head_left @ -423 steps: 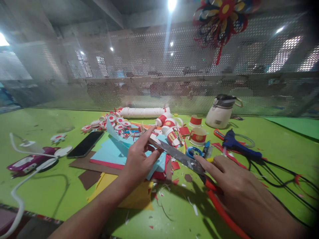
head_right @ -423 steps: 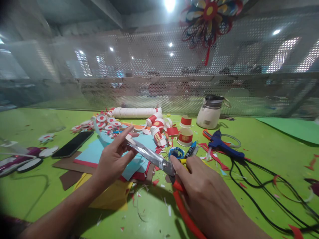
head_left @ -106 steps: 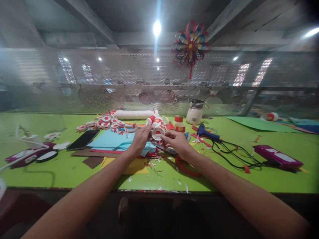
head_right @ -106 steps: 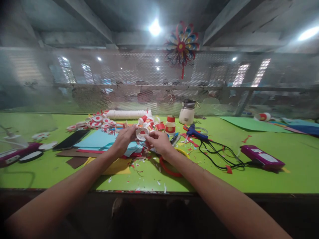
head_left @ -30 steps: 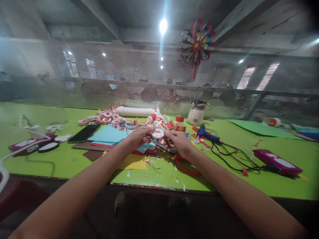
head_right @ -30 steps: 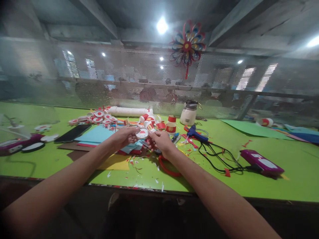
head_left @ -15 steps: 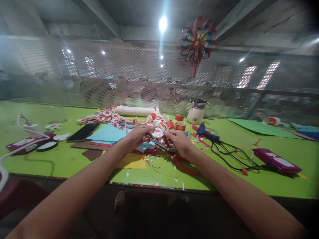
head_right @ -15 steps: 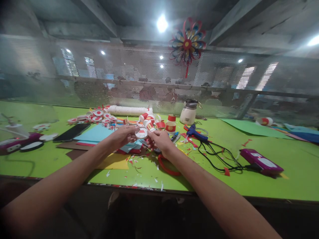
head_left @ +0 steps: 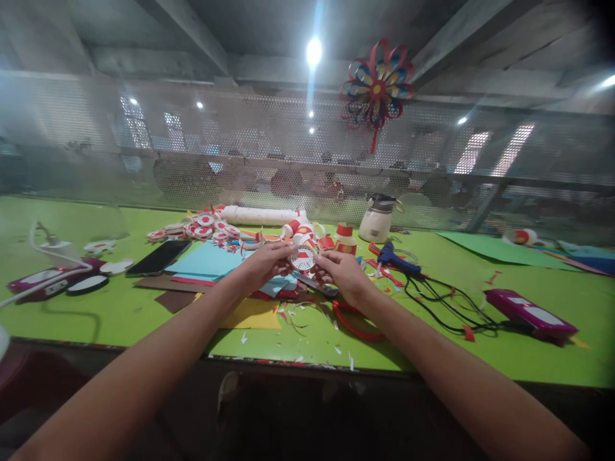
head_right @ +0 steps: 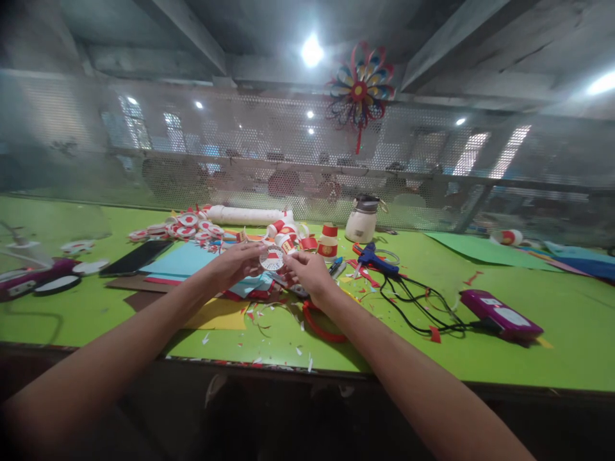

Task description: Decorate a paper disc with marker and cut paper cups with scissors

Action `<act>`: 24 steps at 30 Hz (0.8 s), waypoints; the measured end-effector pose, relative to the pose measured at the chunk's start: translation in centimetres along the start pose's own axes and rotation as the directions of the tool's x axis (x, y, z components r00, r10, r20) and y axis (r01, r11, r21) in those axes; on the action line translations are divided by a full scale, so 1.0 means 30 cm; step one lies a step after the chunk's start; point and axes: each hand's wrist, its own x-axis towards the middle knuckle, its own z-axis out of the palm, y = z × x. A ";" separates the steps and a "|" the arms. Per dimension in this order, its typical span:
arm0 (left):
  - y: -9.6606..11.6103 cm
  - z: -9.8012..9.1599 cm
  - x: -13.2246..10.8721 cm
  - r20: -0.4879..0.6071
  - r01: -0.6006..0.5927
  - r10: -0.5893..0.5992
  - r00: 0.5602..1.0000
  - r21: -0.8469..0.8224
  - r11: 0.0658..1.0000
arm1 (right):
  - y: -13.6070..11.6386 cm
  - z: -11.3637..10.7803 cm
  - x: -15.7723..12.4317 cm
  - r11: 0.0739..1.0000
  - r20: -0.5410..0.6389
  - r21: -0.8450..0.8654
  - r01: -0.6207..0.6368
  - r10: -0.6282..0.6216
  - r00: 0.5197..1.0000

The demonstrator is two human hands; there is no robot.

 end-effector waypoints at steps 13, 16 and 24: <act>-0.027 -0.026 0.027 -0.027 0.036 -0.037 0.999 -0.020 0.999 | 0.008 -0.006 0.012 0.998 0.013 0.053 -0.040 0.040 0.999; -0.032 -0.036 0.031 -0.015 0.046 -0.047 0.999 -0.022 0.999 | 0.007 -0.008 0.014 0.996 0.019 0.058 -0.065 0.064 0.998; -0.020 -0.029 0.025 -0.014 0.017 -0.017 1.000 0.036 0.999 | 0.016 -0.011 0.026 0.992 0.015 0.053 -0.113 0.113 0.994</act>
